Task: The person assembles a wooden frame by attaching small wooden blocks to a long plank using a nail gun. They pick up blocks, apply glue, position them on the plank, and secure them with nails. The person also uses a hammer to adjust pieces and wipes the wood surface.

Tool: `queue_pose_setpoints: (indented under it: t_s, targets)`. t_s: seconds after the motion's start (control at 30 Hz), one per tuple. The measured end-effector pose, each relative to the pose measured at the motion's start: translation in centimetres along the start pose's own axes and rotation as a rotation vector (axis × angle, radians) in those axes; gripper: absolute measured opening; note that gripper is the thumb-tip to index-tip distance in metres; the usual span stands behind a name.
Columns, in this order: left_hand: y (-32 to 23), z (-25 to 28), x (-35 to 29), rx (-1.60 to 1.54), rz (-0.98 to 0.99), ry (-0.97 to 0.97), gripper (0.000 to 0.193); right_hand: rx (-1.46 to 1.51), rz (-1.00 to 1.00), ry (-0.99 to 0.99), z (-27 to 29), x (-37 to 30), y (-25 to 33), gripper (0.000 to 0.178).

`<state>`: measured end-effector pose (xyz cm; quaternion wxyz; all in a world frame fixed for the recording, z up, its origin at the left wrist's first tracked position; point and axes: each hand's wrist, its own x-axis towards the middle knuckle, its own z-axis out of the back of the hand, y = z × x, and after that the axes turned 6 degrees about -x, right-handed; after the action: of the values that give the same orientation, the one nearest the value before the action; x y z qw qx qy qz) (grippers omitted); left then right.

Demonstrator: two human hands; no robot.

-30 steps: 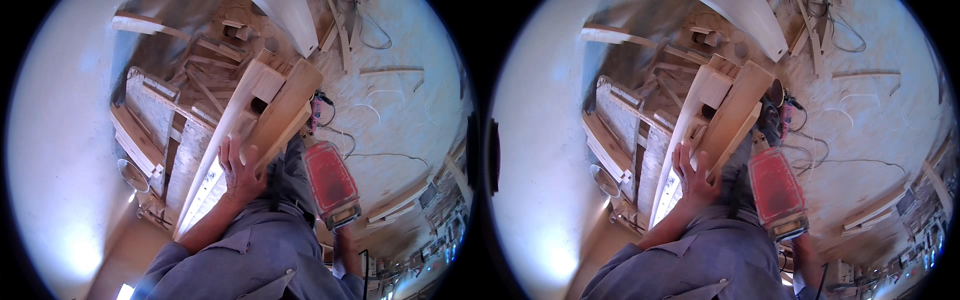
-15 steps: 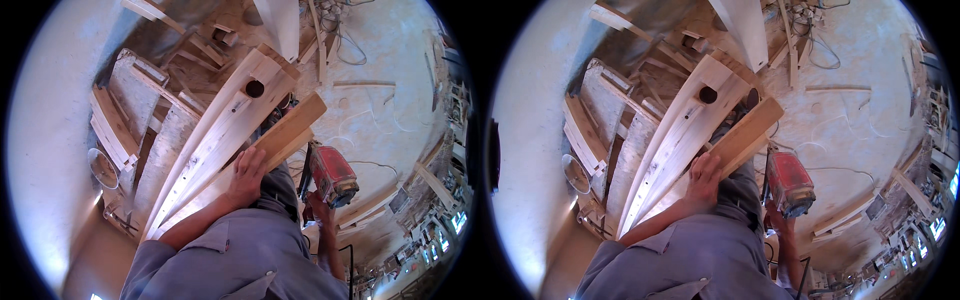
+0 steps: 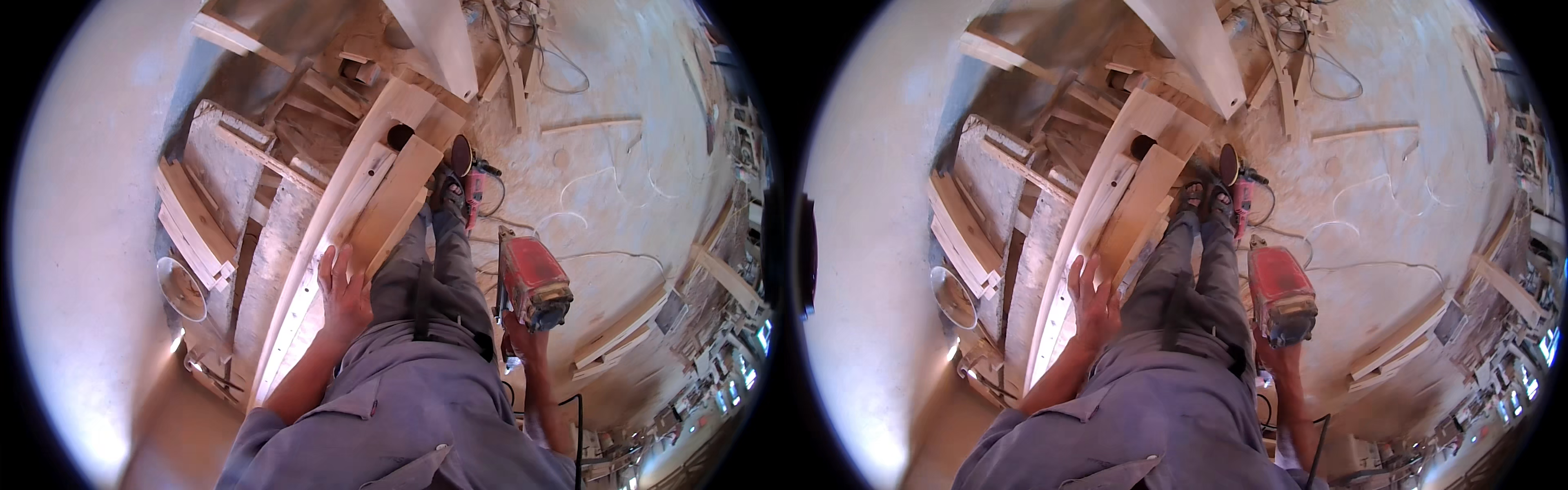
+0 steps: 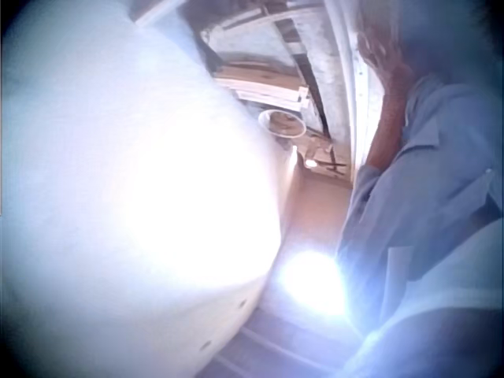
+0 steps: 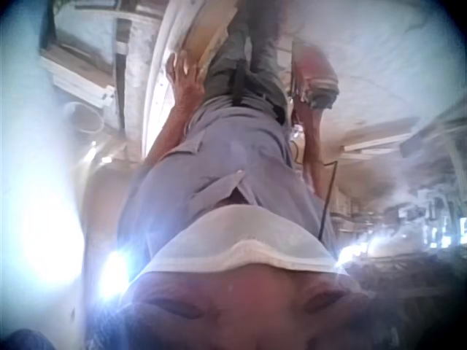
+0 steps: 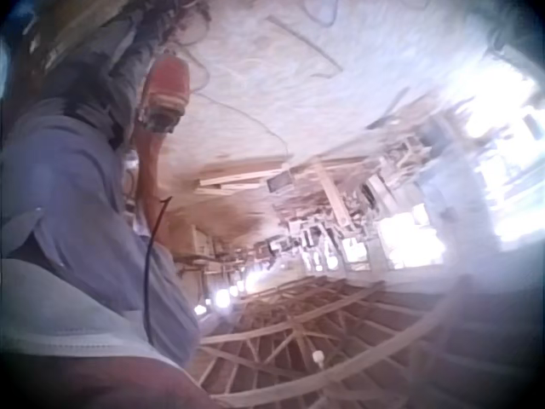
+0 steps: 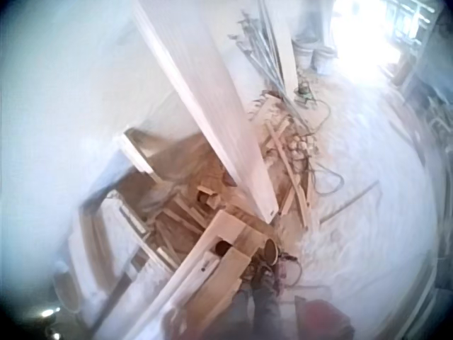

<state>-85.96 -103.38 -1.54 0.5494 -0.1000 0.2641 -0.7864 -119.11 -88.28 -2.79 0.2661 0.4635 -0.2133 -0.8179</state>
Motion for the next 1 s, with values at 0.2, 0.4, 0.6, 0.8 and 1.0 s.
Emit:
queue_pose_setpoints:
  t_s: [0.2,0.4,0.6,0.8,1.0]
  targets:
    - [0.1,0.0,1.0,0.059,0.039,-0.009,0.057,-0.37,0.243,0.174,0.6,-0.6,0.7,0.045]
    - [-1.3,-0.4,5.9,0.171,0.167,0.052,0.104,0.078,0.13,0.265,-2.0,-0.6,2.1,0.057]
    - [-0.9,-0.7,7.1,0.19,0.217,0.083,0.103,-0.116,0.304,0.321,-2.8,0.5,5.0,0.075]
    - [-0.4,-0.6,7.3,0.153,0.159,0.106,0.104,-0.143,0.451,0.337,-3.5,1.2,5.3,0.072]
    - [0.2,-0.7,7.4,0.166,0.171,0.136,0.102,-0.127,0.538,0.403,-3.2,3.2,8.9,0.073]
